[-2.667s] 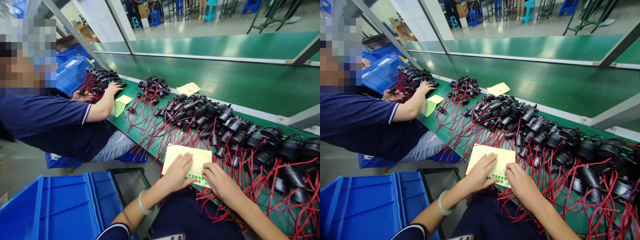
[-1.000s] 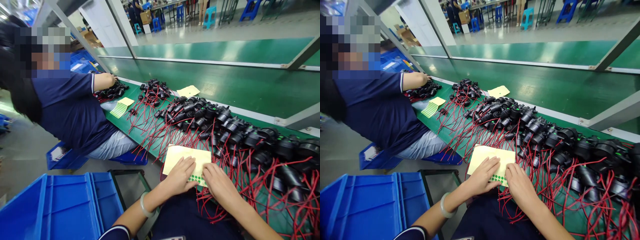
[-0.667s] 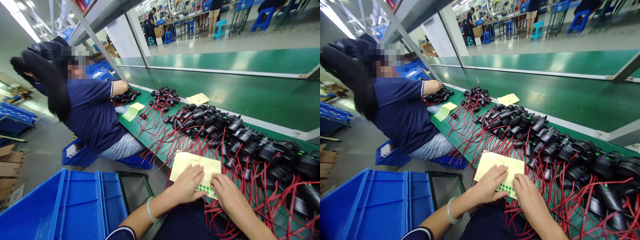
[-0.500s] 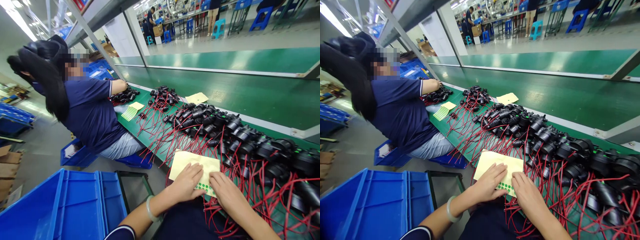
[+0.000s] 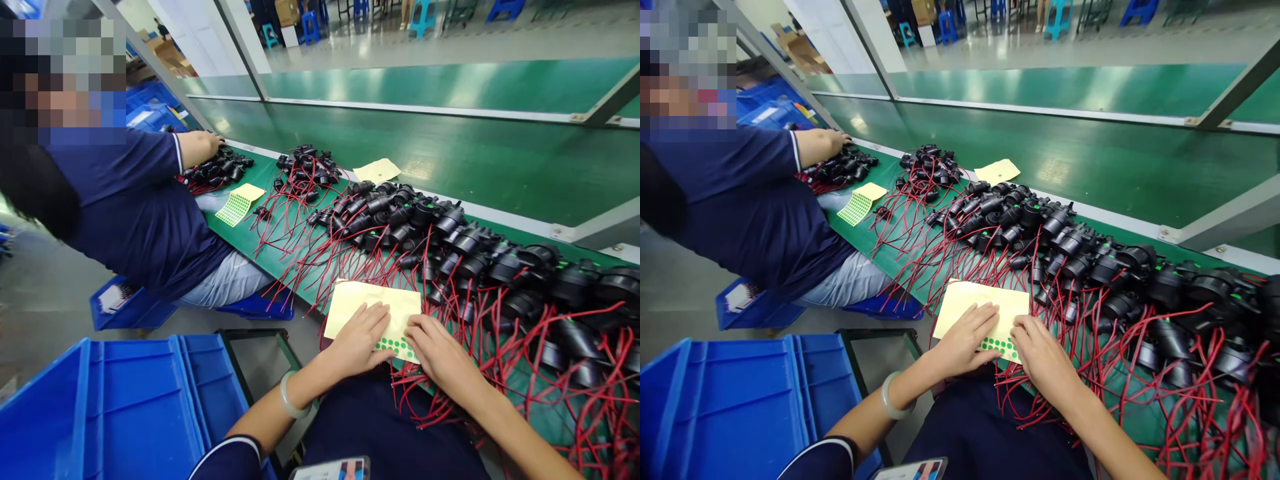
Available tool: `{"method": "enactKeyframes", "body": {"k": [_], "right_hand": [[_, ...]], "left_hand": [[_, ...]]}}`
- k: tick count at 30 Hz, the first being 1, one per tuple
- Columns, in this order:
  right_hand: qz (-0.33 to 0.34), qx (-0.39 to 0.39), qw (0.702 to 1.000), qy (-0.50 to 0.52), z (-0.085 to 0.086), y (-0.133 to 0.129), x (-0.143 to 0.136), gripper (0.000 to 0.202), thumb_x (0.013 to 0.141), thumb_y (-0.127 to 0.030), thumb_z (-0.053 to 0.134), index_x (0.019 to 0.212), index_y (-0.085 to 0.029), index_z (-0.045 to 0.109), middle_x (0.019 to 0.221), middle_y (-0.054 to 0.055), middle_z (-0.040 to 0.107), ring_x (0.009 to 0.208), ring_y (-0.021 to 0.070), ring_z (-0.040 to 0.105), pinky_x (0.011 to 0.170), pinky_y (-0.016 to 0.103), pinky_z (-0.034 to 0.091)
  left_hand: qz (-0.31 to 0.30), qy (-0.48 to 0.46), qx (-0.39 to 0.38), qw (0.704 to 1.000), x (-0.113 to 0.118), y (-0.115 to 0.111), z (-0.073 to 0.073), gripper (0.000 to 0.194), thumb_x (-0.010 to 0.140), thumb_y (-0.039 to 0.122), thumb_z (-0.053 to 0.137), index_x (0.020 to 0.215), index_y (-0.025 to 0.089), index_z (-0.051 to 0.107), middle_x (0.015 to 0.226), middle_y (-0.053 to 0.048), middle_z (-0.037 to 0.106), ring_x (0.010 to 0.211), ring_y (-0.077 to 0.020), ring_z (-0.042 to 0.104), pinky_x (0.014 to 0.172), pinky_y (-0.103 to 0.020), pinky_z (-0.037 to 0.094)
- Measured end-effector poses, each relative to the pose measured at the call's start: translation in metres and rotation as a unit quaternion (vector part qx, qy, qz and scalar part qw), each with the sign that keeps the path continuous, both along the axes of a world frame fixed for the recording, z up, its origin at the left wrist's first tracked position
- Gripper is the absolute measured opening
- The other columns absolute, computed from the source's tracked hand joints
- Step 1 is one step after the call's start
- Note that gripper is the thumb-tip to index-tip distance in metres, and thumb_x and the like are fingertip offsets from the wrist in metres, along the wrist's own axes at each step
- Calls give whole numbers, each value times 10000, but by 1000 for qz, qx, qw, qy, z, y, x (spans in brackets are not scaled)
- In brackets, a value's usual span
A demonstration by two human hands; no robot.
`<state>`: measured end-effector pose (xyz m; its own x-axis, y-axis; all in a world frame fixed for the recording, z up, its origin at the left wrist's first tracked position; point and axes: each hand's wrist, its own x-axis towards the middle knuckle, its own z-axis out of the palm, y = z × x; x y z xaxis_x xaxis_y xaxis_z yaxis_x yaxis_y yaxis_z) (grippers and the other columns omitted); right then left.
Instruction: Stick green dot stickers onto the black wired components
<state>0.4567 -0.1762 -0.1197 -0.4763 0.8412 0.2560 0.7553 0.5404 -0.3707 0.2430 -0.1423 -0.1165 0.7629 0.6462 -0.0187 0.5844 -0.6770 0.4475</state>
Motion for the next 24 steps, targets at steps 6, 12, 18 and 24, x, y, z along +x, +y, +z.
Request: {"method": "enactKeyframes", "body": {"k": [6,12,18,24], "right_hand": [[19,11,999,-42,0,3,-6,196,899,-64,393,886,-176,554,1002,98,571,913,216,550,755,339,522],[62,32,994,-82,0,6,-7,348,744,33,381,958,-150,585,1001,104,616,963,244,558,811,381,521],[76,40,993,-80,-2,6,-6,386,716,21,380,996,-143,588,1038,123,623,1008,262,553,828,406,513],[56,13,998,-22,9,8,0,184,892,-71,378,893,-174,530,966,95,576,901,205,551,794,335,515]], "left_hand": [[-1,-3,5,1000,-1,-1,-1,665,880,469,578,1374,56,407,1459,-223,442,1401,-334,352,1142,-519,317],[-1,-11,14,1000,0,-1,-2,649,892,470,554,1371,54,418,1461,-220,440,1403,-330,349,1152,-512,303],[1,-15,18,1000,0,-1,-3,636,893,471,551,1374,77,417,1464,-208,442,1402,-323,354,1150,-512,309],[5,-22,20,1000,0,-2,-4,644,890,478,555,1371,72,417,1460,-213,445,1400,-324,357,1148,-512,311]]}}
